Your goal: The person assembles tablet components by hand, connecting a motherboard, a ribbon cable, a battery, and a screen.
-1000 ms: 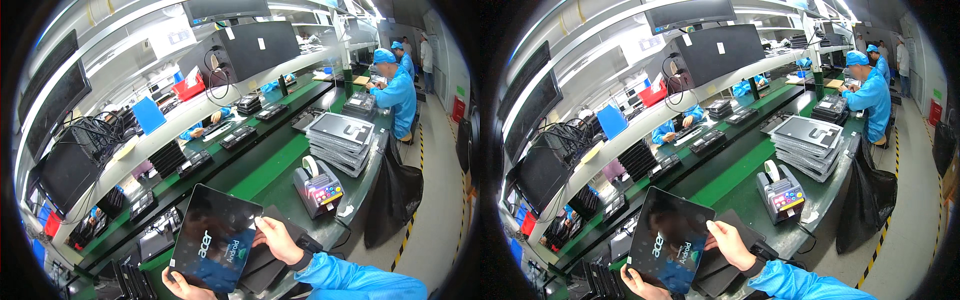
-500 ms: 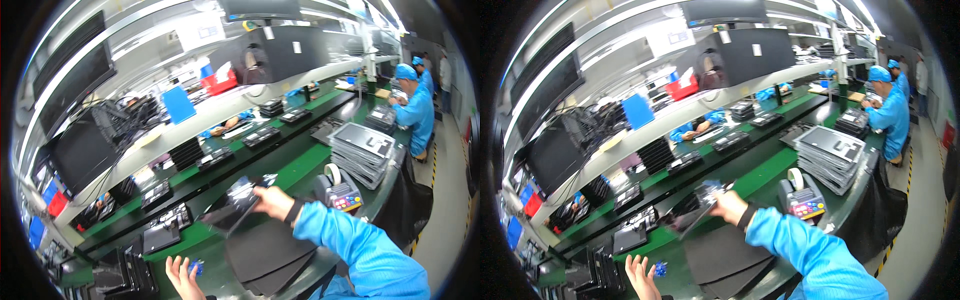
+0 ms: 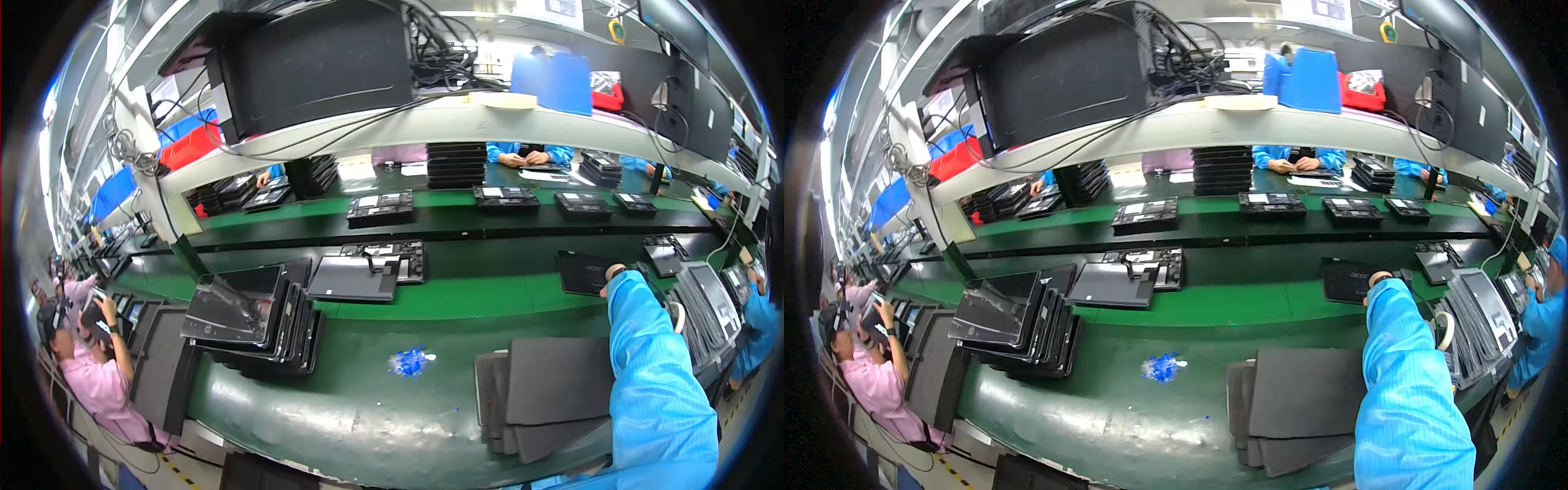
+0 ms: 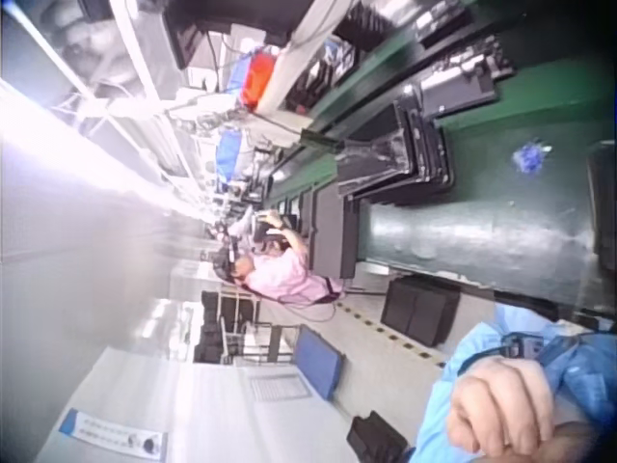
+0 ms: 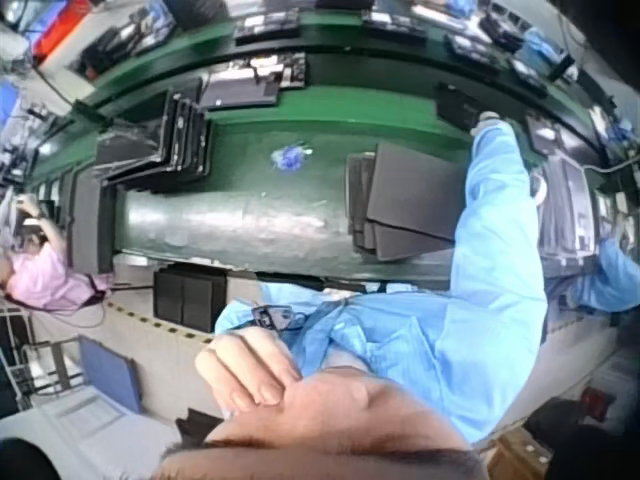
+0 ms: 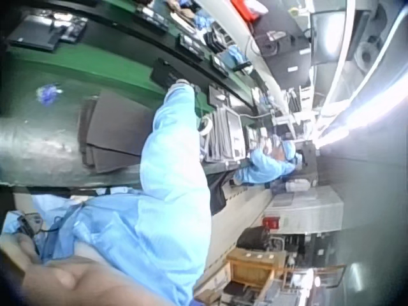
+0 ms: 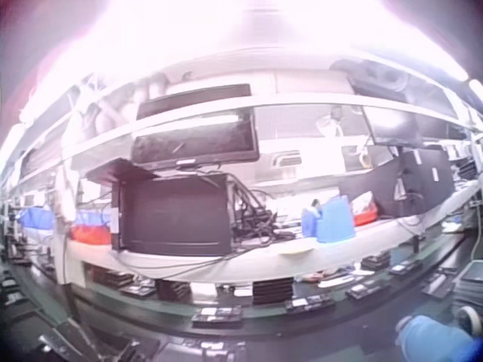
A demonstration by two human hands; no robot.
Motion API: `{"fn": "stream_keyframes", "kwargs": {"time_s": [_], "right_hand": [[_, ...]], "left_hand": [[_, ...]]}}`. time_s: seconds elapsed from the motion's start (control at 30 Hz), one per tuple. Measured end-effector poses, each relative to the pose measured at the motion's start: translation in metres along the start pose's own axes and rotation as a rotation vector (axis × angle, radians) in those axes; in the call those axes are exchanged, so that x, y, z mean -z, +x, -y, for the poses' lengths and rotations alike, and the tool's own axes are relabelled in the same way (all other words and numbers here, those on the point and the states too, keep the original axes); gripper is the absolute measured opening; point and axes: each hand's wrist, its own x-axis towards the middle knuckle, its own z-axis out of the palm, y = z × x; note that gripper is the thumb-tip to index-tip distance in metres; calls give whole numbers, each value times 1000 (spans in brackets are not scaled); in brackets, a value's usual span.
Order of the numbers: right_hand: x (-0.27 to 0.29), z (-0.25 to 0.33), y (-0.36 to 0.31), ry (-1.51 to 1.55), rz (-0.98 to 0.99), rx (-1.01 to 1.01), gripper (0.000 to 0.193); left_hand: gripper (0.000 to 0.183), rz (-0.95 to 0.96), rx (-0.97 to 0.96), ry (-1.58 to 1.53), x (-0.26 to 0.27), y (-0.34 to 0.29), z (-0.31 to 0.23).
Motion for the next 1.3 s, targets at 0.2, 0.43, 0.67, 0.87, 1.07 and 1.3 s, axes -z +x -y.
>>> {"fn": "stream_keyframes", "kwargs": {"time_s": [0.2, 0.43, 0.67, 0.87, 1.07, 1.3], "right_hand": [[140, 253, 475, 309, 537, -657, 27], [102, 423, 609, 1212, 498, -1104, 65], [69, 478, 670, 1780, 464, -1448, 46], [103, 494, 642, 2297, 80, -1781, 29], [109, 435, 631, 2358, -305, -1799, 30], [156, 215, 509, 1340, -296, -651, 29]], "left_hand": [[17, -408, -236, 159, -20, 20, 21], [16, -659, -301, 226, 12, 12, -1], [19, -516, -366, 385, 98, -41, -8], [15, -628, -369, 416, 104, -97, -11], [12, -781, -231, 379, 101, -103, -10], [13, -797, 208, 358, 102, -85, 15]]}}
